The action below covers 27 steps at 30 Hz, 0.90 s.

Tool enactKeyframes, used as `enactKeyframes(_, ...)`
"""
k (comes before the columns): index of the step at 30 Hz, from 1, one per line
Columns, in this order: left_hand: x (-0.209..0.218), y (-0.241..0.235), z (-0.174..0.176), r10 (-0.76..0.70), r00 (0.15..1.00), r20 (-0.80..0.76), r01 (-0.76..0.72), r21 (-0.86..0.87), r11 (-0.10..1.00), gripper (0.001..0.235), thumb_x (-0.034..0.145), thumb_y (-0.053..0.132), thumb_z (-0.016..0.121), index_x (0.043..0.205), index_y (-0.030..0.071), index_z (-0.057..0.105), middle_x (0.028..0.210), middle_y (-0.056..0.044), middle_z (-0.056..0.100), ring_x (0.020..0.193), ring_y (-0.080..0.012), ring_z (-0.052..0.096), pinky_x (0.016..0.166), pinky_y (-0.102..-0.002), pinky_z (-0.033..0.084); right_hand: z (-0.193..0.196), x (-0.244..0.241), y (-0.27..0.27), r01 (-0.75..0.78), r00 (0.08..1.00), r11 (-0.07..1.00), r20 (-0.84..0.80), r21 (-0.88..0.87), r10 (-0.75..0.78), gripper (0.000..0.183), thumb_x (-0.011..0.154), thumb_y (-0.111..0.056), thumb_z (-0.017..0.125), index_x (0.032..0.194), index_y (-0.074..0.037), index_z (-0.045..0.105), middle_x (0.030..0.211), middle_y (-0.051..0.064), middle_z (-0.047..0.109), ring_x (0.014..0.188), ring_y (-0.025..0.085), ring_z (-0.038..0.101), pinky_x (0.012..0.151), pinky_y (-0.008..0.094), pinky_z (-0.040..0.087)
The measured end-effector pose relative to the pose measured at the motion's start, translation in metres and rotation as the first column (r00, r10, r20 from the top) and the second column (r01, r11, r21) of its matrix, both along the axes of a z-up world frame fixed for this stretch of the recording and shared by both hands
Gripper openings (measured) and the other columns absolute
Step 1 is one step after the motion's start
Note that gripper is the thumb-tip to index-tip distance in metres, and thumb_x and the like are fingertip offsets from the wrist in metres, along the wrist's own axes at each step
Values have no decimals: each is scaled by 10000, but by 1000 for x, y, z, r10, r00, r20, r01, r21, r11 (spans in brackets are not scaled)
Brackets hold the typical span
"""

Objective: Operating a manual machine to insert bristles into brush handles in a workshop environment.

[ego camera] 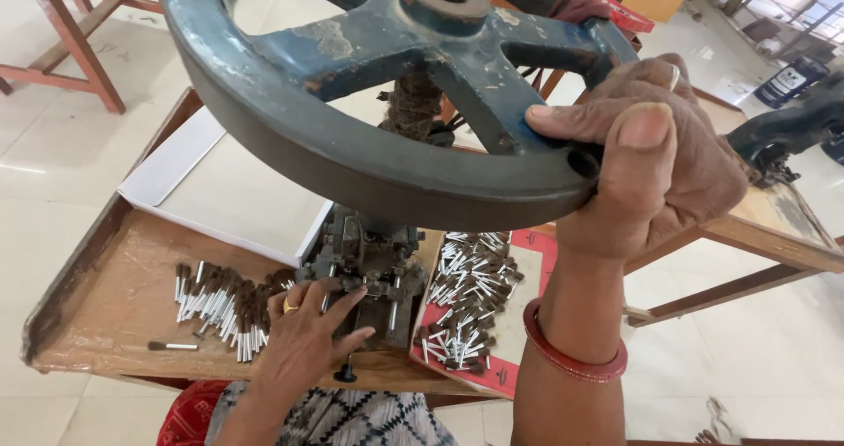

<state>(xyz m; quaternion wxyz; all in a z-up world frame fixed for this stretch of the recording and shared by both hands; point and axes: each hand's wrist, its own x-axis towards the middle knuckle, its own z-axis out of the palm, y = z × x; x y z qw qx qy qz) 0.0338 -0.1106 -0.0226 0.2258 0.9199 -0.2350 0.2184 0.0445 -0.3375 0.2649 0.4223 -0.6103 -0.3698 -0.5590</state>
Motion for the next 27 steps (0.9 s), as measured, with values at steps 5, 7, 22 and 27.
enactKeyframes(5,0,-7,5,33,989,-144,-37,-31,999,469,856,515,700,1218,218,721,1089,-58,612,1111,-254,521,933,-519,328,7,-22,54,371,915,927,-150,-58,-375,431,1034,-288,532,730,-64,741,481,-71,515,399,25,371,511,276,295)
enactKeyframes(7,10,-8,-12,43,992,-121,-47,-36,998,404,876,458,695,1193,211,734,1090,-25,644,1104,-225,542,987,-527,324,11,-29,108,615,784,757,77,-219,-615,346,1072,-296,565,798,-127,692,580,-58,482,517,77,379,586,287,322)
enactKeyframes(22,-13,-79,-18,-193,981,32,196,-152,969,405,896,52,638,1294,90,705,1298,-112,689,1174,-276,647,1033,-443,519,-8,15,-21,23,996,998,-89,-59,-28,558,1226,-314,549,903,86,766,681,134,602,616,175,469,716,300,370)
enactKeyframes(27,-4,-3,-16,-143,988,-63,131,-167,977,259,974,364,692,922,121,768,812,-75,707,702,-211,669,669,-419,563,-13,35,-3,-47,997,997,-70,-53,43,543,1213,-304,554,903,89,764,684,138,603,615,183,473,714,305,369)
